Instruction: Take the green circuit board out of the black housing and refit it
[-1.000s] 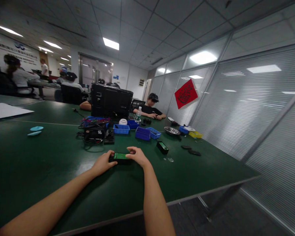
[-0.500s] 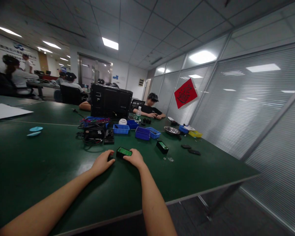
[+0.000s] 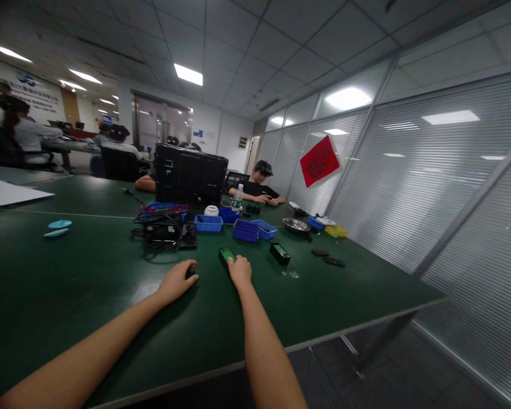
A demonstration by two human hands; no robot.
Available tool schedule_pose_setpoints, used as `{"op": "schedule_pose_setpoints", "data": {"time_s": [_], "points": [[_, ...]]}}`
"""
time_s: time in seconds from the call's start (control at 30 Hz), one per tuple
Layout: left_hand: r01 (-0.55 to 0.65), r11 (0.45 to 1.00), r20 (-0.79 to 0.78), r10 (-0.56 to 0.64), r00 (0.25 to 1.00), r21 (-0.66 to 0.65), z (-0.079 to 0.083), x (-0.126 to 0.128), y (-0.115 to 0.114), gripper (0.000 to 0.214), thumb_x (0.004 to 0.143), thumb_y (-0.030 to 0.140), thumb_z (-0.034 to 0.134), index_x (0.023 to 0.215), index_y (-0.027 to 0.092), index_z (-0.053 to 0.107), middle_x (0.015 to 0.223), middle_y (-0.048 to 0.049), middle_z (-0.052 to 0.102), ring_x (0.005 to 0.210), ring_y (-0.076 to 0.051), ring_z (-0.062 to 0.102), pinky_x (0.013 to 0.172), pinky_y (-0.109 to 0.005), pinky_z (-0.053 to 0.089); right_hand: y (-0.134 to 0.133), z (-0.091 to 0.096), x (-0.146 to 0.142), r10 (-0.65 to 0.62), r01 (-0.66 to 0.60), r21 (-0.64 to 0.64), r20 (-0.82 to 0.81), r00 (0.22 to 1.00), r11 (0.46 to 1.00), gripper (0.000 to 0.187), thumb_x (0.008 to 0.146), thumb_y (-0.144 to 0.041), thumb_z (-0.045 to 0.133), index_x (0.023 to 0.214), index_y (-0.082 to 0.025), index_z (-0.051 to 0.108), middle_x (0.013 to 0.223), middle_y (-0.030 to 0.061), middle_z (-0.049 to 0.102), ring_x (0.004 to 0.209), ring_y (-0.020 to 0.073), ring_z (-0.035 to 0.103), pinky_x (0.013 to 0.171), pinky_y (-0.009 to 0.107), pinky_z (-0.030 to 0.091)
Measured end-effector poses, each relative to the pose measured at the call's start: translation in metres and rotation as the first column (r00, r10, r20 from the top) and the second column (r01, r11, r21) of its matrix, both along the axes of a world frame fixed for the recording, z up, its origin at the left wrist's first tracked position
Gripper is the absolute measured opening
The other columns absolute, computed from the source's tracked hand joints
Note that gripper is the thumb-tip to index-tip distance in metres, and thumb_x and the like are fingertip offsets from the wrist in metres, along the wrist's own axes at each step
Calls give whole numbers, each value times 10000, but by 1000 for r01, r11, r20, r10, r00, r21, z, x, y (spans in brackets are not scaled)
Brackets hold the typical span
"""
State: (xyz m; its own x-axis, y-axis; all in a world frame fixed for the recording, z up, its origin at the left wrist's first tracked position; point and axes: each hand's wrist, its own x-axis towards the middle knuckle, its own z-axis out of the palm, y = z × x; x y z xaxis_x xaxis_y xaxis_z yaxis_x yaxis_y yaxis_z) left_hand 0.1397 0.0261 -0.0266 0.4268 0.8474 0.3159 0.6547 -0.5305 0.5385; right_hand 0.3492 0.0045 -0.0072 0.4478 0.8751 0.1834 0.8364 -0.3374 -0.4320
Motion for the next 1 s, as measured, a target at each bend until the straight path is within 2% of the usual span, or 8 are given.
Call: {"op": "schedule_pose_setpoints", "data": {"time_s": [0.13, 0.2, 0.33, 0.47, 0.67, 0.83, 1.0], "points": [[-2, 1000, 4, 2, 1000, 10, 0, 0, 0, 349, 725, 279, 537, 1060, 186, 506, 1016, -52, 600, 951, -185, 531, 833, -286, 379, -3, -1, -15, 44, -47, 116, 23, 999, 992, 314, 784, -350, 452, 1013, -154, 541, 992, 114, 583, 882, 205, 560, 724, 275, 389], [-3, 1000, 7, 3, 1000, 13, -1, 0, 1, 358, 724, 280, 540, 1068, 186, 501, 1012, -51, 601, 947, -184, 531, 830, -285, 379, -4, -2, -23, 79, -83, 132, 39, 996, 988, 302, 747, -326, 507, 1010, -180, 513, 993, 85, 575, 890, 192, 550, 727, 267, 388], [-1, 1000, 10, 1, 1000, 7, -2, 1, 2, 358, 729, 274, 534, 1074, 189, 495, 1019, -51, 597, 952, -183, 528, 829, -285, 376, -6, -4, -32, 131, -137, 68, 90, 987, 988, 402, 691, -291, 571, 1069, -212, 458, 1006, 67, 565, 922, 198, 536, 742, 288, 386], [5, 1000, 14, -4, 1000, -9, -2, 0, 2, 356, 731, 270, 531, 1076, 192, 493, 1016, -51, 597, 955, -185, 527, 832, -288, 373, -8, 2, -31, 133, -136, 53, 57, 989, 989, 552, 695, -409, 556, 1178, -187, 406, 1090, 113, 543, 998, 237, 512, 769, 328, 391], [0, 1000, 16, 0, 1000, -18, 0, 0, 0, 348, 730, 263, 538, 1070, 195, 502, 1027, -53, 596, 970, -187, 525, 848, -290, 367, -11, 8, -32, 78, -77, -20, 25, 997, 997, 379, 715, -380, 523, 1020, -157, 492, 970, 123, 599, 904, 244, 563, 696, 313, 414], [-4, 1000, 17, 4, 1000, -8, -1, 1, 1, 356, 728, 259, 543, 1075, 190, 504, 1029, -56, 597, 972, -185, 529, 848, -285, 366, -12, 3, -51, 98, -116, 61, 237, 966, 991, 359, 702, -300, 561, 1006, -152, 441, 972, 129, 568, 859, 238, 569, 703, 321, 416], [-9, 1000, 16, 9, 1000, 22, -3, 2, 2, 346, 724, 256, 541, 1062, 188, 509, 1008, -55, 598, 951, -183, 534, 832, -281, 372, -17, 1, -72, 168, -205, 45, 414, 894, 978, 370, 718, -265, 567, 1041, -162, 418, 1080, 154, 504, 871, 241, 547, 687, 334, 427]]}}
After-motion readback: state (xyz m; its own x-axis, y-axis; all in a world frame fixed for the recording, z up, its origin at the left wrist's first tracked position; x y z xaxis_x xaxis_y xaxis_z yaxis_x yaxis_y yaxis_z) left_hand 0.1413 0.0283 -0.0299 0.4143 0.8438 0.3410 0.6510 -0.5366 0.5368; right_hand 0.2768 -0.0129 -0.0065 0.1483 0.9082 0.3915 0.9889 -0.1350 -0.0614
